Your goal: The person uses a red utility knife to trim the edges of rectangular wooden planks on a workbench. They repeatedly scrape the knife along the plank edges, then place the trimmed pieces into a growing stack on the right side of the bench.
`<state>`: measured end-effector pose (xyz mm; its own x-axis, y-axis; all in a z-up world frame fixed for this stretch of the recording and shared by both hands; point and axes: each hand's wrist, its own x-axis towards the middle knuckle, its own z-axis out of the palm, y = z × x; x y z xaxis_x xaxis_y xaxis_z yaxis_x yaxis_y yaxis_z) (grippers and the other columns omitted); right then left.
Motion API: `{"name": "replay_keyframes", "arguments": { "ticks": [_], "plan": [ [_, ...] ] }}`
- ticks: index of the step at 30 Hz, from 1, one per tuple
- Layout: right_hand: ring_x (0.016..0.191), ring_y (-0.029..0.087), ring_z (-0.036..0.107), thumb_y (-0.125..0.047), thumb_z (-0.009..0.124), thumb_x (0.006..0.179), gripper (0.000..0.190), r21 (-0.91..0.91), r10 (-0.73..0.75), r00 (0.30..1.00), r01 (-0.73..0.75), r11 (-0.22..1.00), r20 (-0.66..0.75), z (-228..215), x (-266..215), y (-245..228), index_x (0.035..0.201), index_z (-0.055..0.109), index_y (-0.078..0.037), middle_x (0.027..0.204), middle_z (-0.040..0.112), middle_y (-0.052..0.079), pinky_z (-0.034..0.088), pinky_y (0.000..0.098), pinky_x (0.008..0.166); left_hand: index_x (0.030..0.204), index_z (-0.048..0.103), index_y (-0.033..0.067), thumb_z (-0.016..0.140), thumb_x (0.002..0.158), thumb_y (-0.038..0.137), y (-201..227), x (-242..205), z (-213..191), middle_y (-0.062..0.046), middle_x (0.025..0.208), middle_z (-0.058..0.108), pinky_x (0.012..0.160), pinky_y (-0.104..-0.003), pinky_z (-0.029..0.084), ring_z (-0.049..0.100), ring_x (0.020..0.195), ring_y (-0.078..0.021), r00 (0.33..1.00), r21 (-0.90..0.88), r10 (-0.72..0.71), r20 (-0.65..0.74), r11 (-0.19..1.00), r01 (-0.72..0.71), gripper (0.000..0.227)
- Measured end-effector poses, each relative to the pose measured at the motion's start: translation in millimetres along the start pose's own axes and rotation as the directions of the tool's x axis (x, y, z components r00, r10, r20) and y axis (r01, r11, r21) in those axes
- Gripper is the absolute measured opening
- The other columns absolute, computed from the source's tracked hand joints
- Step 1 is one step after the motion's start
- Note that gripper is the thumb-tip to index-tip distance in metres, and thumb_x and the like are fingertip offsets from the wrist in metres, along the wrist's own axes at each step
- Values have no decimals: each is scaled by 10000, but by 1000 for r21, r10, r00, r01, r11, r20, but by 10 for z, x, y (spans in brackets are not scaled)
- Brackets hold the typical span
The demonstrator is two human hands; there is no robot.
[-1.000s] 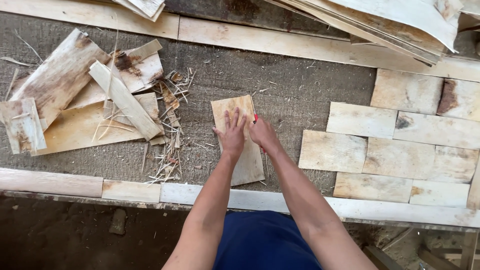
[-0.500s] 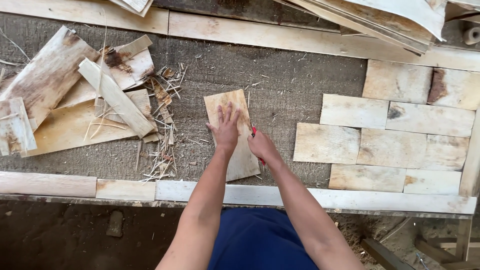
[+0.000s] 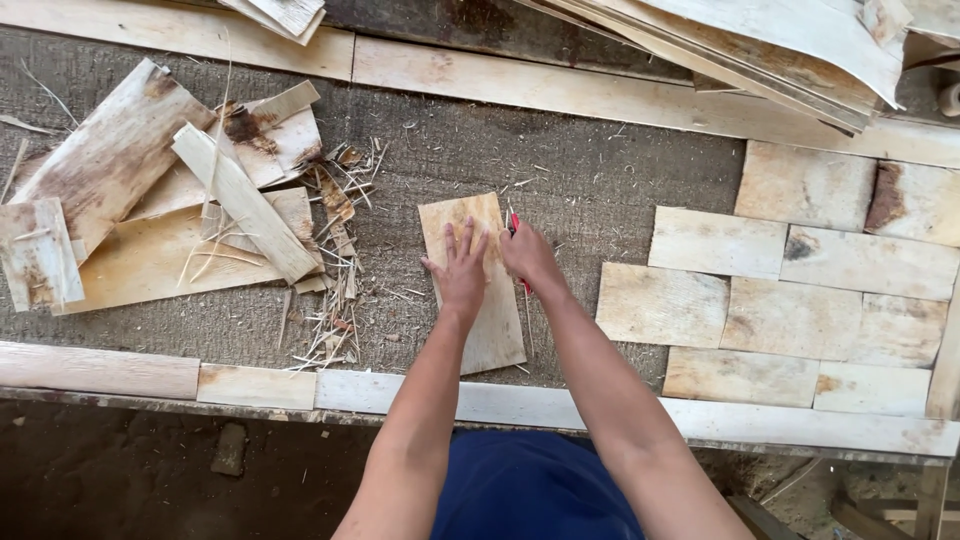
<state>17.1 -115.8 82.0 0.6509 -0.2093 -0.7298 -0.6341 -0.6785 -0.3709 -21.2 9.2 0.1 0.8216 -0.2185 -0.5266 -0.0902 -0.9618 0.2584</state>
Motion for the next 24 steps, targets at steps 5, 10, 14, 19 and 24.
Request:
{"name": "replay_keyframes", "arguments": {
  "ticks": [5,10,14,19,24],
  "plan": [
    [1127,453,678,-401,421,933,566,-56,-9,1000,9,998,-5,5,218,-82,1205,621,52,1121,708,304,528,558,973,1555,348,354,852,805,251,17,4,-51,81,1731,14,1053,-877,292,17,1588,-314,1000,-1,-12,8,1000,12,910],
    [1099,422,697,-405,431,910,561,-49,0,1000,-1,999,-12,159,473,-14,1187,649,31,1096,718,280,543,547,960,1556,340,369,845,819,246,-7,57,36,91,1730,11,1062,-877,284,4,1589,-306,1000,-5,-16,9,1000,16,902],
    [949,379,751,-391,417,913,536,-39,21,999,-20,999,30,90,247,-204,1167,661,13,981,744,242,559,538,918,1551,336,387,845,812,245,-18,62,57,104,1730,-3,1057,-888,276,-15,1590,-299,1000,-1,-16,5,1000,16,908],
    [1109,428,698,-394,420,910,582,-75,41,998,-37,996,53,25,74,-329,1226,667,27,1111,732,268,541,549,936,1530,382,378,840,810,226,-15,69,113,101,1729,23,1040,-891,286,9,1589,-305,1000,3,-12,-18,1000,12,867],
    [811,369,763,-384,426,922,540,-62,66,995,-62,996,72,167,242,-145,1209,667,5,971,748,237,567,525,869,1545,353,389,832,803,218,-38,96,144,95,1730,28,1027,-900,297,9,1590,-311,1000,-2,0,-20,1000,0,900]
  ]
}}
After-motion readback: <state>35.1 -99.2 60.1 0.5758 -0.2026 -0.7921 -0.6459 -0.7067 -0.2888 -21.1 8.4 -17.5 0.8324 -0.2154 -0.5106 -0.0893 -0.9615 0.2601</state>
